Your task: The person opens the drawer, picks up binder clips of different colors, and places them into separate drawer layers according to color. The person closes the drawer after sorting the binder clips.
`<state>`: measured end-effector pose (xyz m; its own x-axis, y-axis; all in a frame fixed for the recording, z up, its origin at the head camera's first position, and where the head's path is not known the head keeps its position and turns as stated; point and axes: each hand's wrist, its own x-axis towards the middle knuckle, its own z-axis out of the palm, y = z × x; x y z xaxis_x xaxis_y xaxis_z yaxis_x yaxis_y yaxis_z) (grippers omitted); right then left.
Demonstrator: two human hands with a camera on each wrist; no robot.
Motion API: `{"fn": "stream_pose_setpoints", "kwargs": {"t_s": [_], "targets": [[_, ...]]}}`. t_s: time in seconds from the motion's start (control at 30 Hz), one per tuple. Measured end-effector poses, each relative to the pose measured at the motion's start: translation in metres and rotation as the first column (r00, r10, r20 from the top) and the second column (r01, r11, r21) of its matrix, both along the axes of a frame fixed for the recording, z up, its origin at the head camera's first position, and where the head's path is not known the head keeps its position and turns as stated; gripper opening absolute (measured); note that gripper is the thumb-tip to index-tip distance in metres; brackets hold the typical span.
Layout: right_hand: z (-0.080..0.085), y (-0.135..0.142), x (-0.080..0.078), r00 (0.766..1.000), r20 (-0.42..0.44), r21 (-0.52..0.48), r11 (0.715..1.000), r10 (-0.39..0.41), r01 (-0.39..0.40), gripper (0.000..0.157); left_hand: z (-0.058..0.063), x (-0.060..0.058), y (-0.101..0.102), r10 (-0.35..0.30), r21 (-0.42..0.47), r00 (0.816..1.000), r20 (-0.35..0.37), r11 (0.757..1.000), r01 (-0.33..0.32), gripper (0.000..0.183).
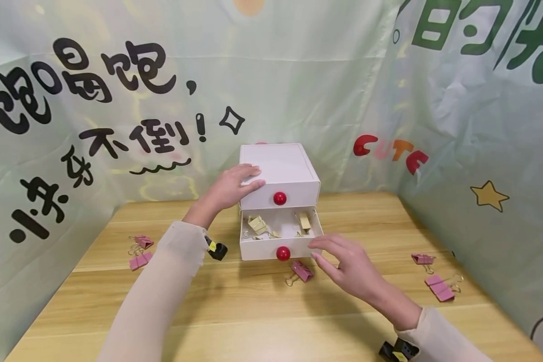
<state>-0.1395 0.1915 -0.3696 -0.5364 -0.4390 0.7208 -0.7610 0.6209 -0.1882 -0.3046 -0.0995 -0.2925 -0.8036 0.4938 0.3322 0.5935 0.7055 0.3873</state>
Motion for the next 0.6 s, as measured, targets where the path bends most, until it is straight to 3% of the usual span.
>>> {"fn": "stream_pose_setpoints", "kwargs": {"t_s": [0.2, 0.4, 0.6], "targets": [[-0.005, -0.006, 0.001, 0.979, 0.197, -0.013, 0.998, 0.058, -0.056, 0.017, -0.001, -0.001, 0.001, 0.003, -0.003, 1.000, 0.003, 1.000, -0.003, 0.060], [-0.009, -0.011, 0.000, 0.892, 0.446, -0.032, 0.997, 0.076, -0.069, 0.012, -0.001, -0.002, 0.001, 0.000, -0.005, 1.000, 0.011, 1.000, 0.000, 0.061], [-0.011, -0.018, -0.002, 0.825, 0.560, -0.035, 0.997, 0.082, -0.075, 0.010, -0.001, -0.003, 0.001, 0.002, -0.007, 1.000, -0.003, 1.000, -0.002, 0.060]]}}
